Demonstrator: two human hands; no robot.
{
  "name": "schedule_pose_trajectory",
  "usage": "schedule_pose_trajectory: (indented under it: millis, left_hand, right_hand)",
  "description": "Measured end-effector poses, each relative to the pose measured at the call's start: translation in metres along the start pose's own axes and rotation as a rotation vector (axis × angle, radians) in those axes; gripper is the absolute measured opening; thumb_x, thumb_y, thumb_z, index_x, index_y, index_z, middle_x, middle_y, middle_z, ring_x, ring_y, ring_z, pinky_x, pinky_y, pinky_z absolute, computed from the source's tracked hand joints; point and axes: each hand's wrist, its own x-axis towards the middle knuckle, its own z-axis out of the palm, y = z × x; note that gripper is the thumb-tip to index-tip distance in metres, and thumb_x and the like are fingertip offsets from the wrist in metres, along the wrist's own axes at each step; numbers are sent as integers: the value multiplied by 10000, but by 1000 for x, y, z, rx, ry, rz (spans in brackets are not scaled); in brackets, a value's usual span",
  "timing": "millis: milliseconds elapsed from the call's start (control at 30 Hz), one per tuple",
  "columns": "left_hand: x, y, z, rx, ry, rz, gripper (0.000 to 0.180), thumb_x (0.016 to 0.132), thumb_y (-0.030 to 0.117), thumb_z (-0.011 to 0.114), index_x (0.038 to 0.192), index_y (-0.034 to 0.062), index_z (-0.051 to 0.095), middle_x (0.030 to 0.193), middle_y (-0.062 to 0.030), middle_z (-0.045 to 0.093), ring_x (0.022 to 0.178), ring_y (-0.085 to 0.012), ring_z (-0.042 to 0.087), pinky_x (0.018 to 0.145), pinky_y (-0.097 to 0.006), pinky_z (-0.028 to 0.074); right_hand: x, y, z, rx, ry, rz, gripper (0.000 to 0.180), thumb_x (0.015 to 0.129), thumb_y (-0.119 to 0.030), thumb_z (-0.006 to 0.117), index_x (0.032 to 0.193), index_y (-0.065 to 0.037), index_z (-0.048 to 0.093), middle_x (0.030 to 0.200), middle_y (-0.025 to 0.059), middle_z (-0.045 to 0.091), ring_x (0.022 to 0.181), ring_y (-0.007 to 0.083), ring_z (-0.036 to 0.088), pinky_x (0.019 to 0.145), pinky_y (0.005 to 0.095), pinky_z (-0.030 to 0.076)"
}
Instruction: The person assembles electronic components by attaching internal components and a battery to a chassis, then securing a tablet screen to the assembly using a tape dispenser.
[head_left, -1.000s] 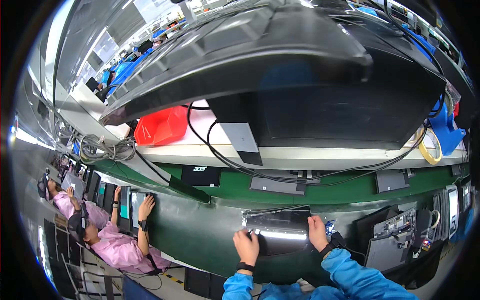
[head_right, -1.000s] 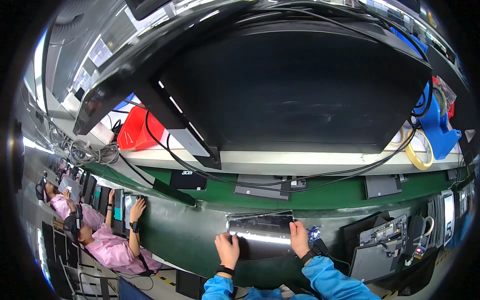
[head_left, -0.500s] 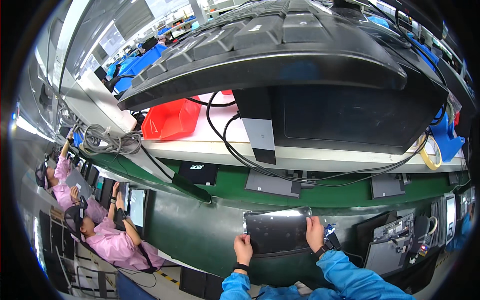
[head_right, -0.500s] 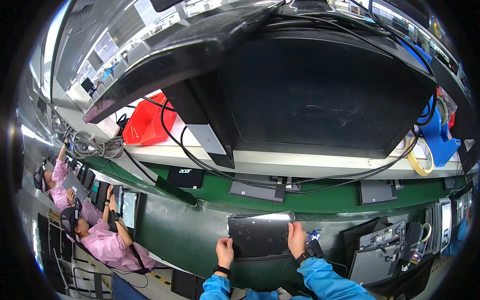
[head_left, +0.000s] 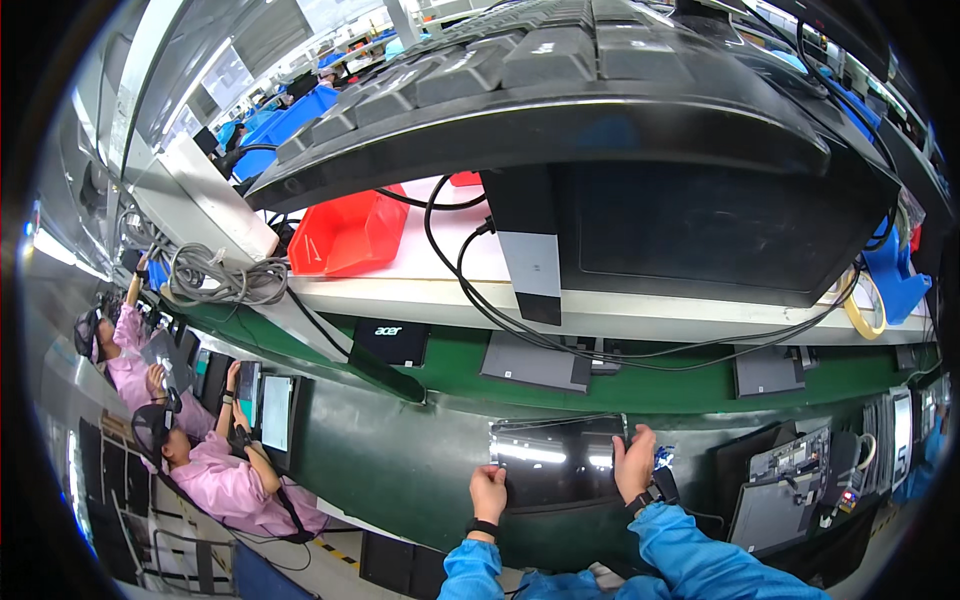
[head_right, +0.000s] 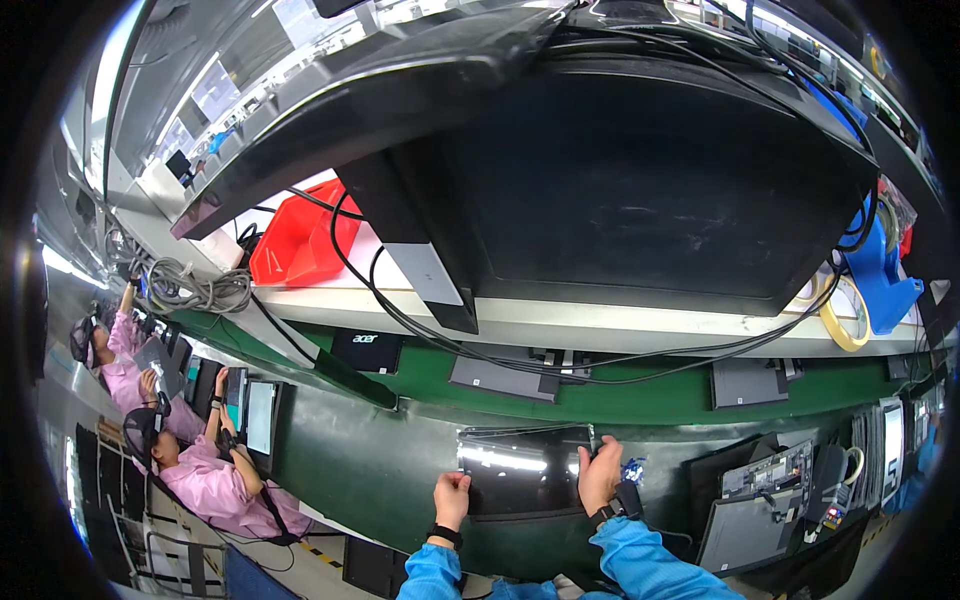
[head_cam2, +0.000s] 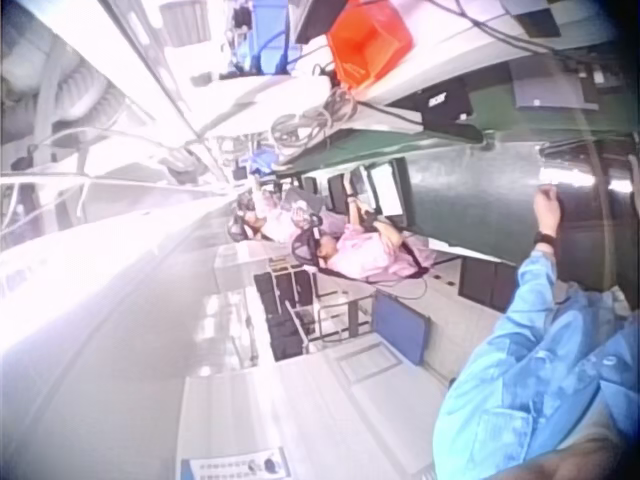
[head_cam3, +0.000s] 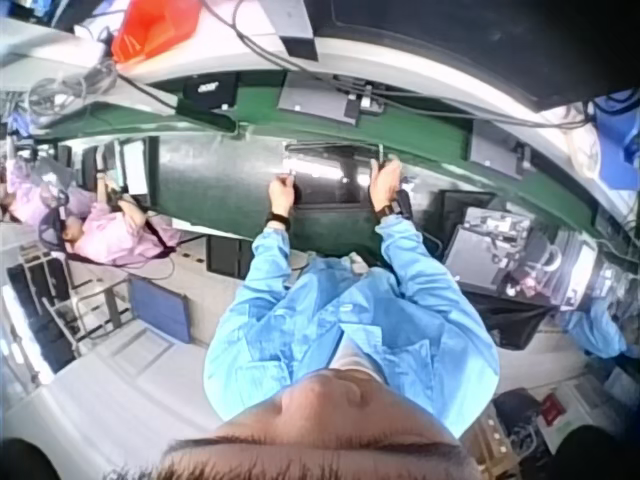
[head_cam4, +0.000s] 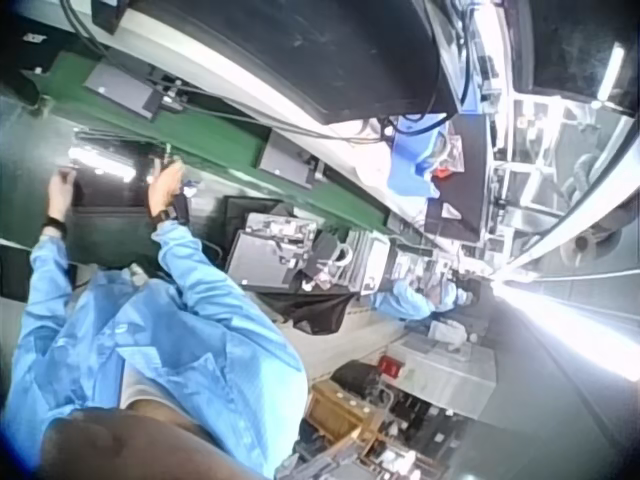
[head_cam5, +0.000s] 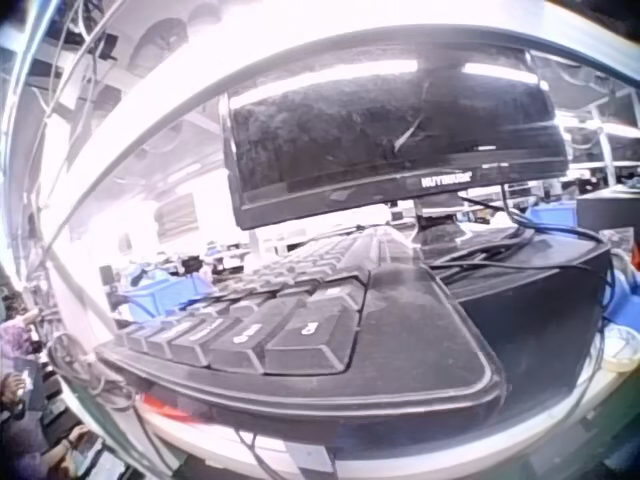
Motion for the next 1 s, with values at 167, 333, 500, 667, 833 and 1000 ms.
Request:
schedule_pose_trajectory:
  millis: [167, 333, 500, 667, 833, 1000]
  left_hand:
    - [4, 3, -4, -24, -64, -67, 208, 797, 153, 713, 875, -21, 628, 778, -140, 664, 713, -242, 643, 695, -336, 501]
    - [4, -5, -3, -56, -45, -31, 220, 809, 184, 706, 867, -17, 640, 780, -139, 673, 712, -231, 647, 693, -333, 502]
    - [2, -3, -2, -80, -44, -37, 226, 818, 197, 697, 862, -18, 641, 775, -148, 673, 714, -248, 651, 690, -343, 501]
    - [-5, -3, -5, 79, 8, -32, 296, 802, 254, 711, 849, -29, 635, 750, -174, 664, 694, -297, 648, 679, -368, 503]
    - [-16, 4, -3, 58, 26, -29, 335, 770, 267, 741, 859, -38, 634, 719, -159, 661, 684, -292, 651, 672, -368, 505]
    - [-11, 32, -17, -4, 105, -15, 324, 751, 235, 757, 852, -50, 642, 722, -161, 651, 664, -282, 633, 656, -362, 497]
  right_hand:
    - [2, 27, 15, -101, -76, -71, 271, 855, -269, 637, 873, -19, 533, 827, 180, 597, 761, 382, 573, 655, 455, 456]
    - [9, 30, 12, -68, -169, -25, 291, 841, -283, 656, 821, -17, 539, 763, 170, 602, 736, 381, 581, 646, 449, 458]
    - [5, 24, 12, -123, -156, 14, 313, 854, -316, 638, 820, -20, 545, 777, 180, 609, 751, 391, 590, 648, 464, 461]
    - [-1, 27, 3, -240, -275, 80, 398, 888, -403, 568, 827, -11, 597, 808, 214, 626, 748, 427, 600, 645, 503, 466]
    - [-23, 36, -5, -99, -212, -16, 342, 860, -319, 623, 831, 21, 607, 821, 216, 619, 798, 407, 587, 690, 472, 460]
    - [-17, 25, -8, 3, -236, -24, 330, 849, -312, 640, 825, 16, 611, 815, 208, 616, 792, 395, 585, 685, 452, 456]
